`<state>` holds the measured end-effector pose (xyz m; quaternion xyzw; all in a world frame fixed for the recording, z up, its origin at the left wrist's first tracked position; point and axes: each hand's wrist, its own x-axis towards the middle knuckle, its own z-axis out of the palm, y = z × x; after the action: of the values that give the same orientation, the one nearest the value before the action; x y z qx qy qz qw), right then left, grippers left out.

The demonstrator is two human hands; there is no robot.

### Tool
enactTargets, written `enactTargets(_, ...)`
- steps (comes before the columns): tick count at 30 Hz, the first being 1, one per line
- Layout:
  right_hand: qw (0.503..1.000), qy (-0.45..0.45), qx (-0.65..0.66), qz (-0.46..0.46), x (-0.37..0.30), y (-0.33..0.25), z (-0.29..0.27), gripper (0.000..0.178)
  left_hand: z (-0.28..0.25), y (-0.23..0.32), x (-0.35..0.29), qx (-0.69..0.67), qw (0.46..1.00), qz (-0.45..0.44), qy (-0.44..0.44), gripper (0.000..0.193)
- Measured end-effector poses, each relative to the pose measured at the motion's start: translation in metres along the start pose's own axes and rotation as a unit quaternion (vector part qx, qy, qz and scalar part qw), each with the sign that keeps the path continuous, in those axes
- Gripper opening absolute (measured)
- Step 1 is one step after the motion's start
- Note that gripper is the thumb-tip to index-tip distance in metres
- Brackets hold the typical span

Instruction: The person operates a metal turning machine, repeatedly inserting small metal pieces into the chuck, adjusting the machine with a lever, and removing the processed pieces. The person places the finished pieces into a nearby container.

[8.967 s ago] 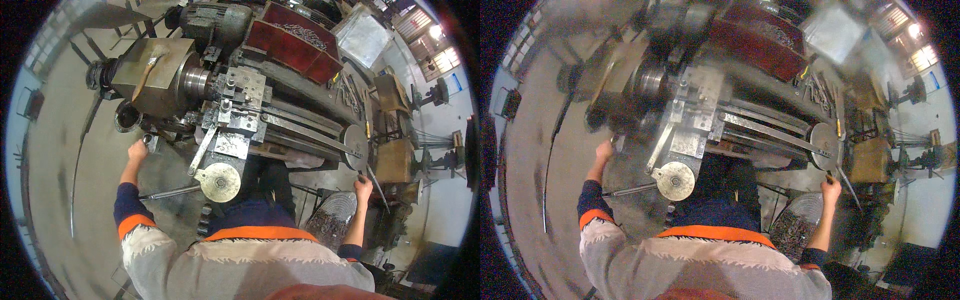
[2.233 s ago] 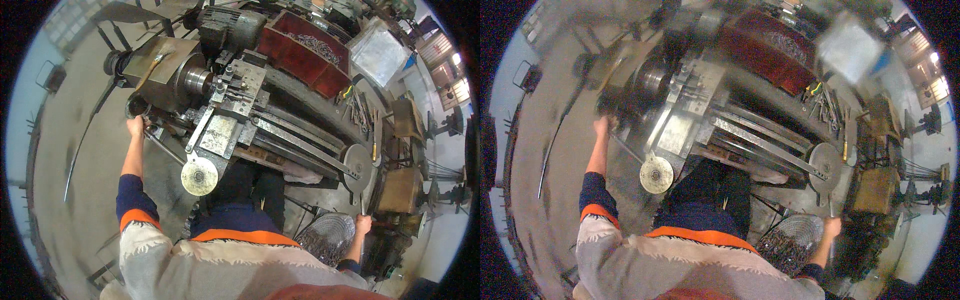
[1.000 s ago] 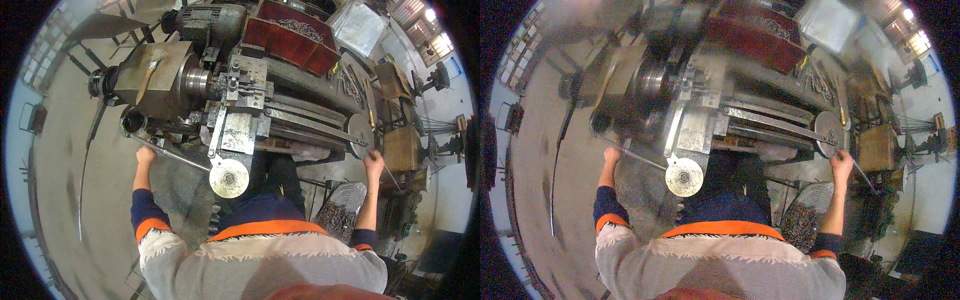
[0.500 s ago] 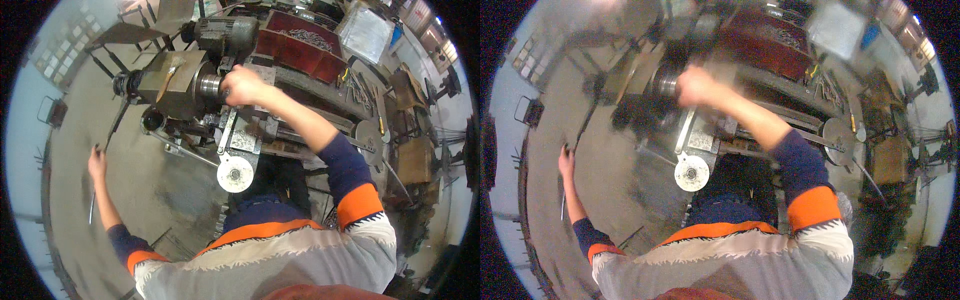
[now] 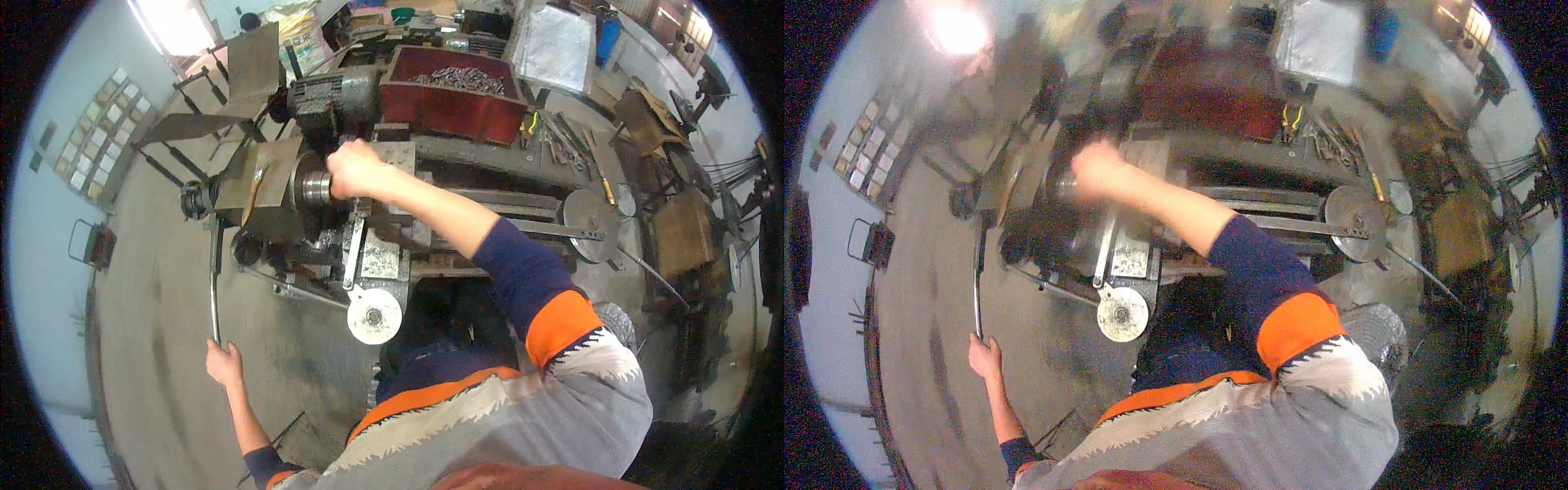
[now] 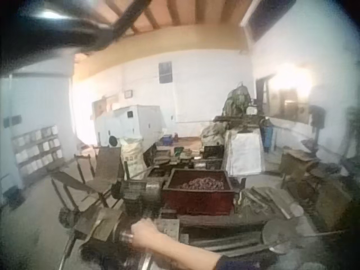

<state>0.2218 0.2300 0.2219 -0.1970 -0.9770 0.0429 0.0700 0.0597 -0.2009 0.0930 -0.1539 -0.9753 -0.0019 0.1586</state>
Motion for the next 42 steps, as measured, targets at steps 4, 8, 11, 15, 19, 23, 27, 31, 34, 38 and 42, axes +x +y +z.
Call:
enactTargets(4, 0.992, 0.074, 0.042, 0.097, -0.037, 0.07, -0.055, 0.027, 0.007, 0.01, 0.002, 0.003, 0.999, -0.046, -0.006, 0.045)
enactTargets(8, 0.966, 0.167, 0.026, 0.196, -0.039, 0.157, -0.063, 0.032, 0.005, 0.055, 0.034, -0.003, 0.996, 0.019, 0.09, 0.046)
enactTargets(11, 0.93, 0.356, -0.019, 0.092, -0.072, 0.174, -0.056, 0.051, -0.03, 0.11, 0.038, -0.01, 0.961, 0.266, 0.074, 0.043)
enactTargets(15, 0.941, 0.304, 0.101, 0.106, -0.161, 0.171, -0.036, 0.047, -0.03, 0.18, 0.021, -0.3, 0.872, 0.317, -0.222, 0.036)
enactTargets(19, 0.926, 0.266, 0.079, 0.255, -0.312, 0.209, 0.005, 0.041, 0.01, 0.226, 0.013, -0.406, 0.792, 0.376, -0.258, 0.029)
enactTargets(23, 0.808, 0.154, 0.054, 0.566, -0.485, 0.208, 0.047, 0.032, 0.055, 0.223, 0.018, -0.298, 0.788, 0.36, -0.401, 0.033)
enactTargets(27, 0.729, 0.069, 0.057, 0.679, -0.619, 0.157, 0.11, 0.025, 0.038, 0.249, 0.021, -0.279, 0.76, 0.35, -0.471, 0.038)
enactTargets(31, 0.765, -0.012, 0.103, 0.635, -0.642, 0.128, 0.146, 0.025, 0.051, 0.238, 0.025, -0.295, 0.78, 0.349, -0.428, 0.041)
enactTargets(34, 0.821, -0.048, 0.066, 0.565, -0.652, 0.138, 0.158, 0.024, 0.05, 0.237, 0.021, -0.276, 0.808, 0.353, -0.383, 0.045)
enactTargets(38, 0.776, -0.154, 0.107, 0.602, -0.645, 0.156, 0.164, 0.023, 0.05, 0.235, 0.027, -0.225, 0.828, 0.403, -0.32, 0.04)
enactTargets(42, 0.801, -0.156, 0.104, 0.568, -0.651, 0.167, 0.176, 0.021, 0.058, 0.229, 0.027, -0.266, 0.831, 0.371, -0.317, 0.039)
